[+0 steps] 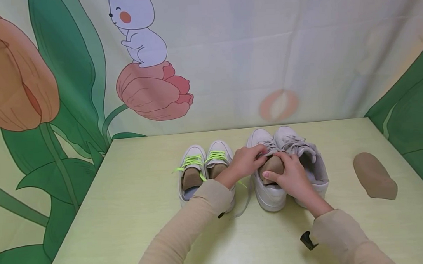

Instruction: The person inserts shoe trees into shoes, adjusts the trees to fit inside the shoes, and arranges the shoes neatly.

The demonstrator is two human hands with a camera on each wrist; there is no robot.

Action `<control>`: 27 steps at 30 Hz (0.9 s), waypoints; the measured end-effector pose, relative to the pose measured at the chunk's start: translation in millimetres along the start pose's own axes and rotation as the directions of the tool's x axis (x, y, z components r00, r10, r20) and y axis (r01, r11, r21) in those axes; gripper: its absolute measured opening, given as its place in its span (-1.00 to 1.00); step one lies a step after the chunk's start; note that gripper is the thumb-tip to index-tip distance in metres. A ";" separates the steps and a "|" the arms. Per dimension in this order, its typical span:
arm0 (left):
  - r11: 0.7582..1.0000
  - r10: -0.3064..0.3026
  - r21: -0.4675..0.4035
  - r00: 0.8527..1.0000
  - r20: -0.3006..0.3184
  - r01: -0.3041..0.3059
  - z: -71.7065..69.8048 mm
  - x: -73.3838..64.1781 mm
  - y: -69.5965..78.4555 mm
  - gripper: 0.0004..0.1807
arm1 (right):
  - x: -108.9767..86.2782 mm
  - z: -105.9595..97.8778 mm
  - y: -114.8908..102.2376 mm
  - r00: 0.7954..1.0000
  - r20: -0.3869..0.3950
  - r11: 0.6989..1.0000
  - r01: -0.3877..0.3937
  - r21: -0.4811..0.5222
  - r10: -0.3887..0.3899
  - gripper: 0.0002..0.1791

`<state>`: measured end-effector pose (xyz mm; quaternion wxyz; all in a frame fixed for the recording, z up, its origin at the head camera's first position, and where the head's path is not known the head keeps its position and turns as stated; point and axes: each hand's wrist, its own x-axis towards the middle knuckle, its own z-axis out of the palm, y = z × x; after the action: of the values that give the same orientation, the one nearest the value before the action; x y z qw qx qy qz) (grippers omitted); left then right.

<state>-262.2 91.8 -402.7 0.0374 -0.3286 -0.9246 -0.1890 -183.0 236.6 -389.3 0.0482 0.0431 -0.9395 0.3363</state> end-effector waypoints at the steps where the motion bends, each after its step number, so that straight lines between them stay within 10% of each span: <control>1: 1.000 0.003 0.001 1.000 -0.003 -0.003 -0.1 0.0 -0.1 -0.88 | 0.1 -0.1 -0.1 1.000 0.002 1.000 0.002 -0.005 -0.002 -0.27; 15: 0.999 0.030 0.017 0.999 -0.031 -0.030 2.7 0.0 -3.4 -0.87 | 3.3 -18.8 -11.4 0.987 0.158 0.982 0.052 -0.181 -0.024 -0.24; 27: 1.000 0.018 -0.007 1.000 -0.002 -0.018 2.9 -0.1 -3.2 -0.84 | 9.0 -7.3 -26.9 0.996 0.042 0.954 -0.060 -0.295 0.075 -0.40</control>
<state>-264.0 90.5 -406.4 0.0386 -0.3368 -0.9210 -0.1921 -188.4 220.0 -365.7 0.0179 0.0120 -0.9809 0.1935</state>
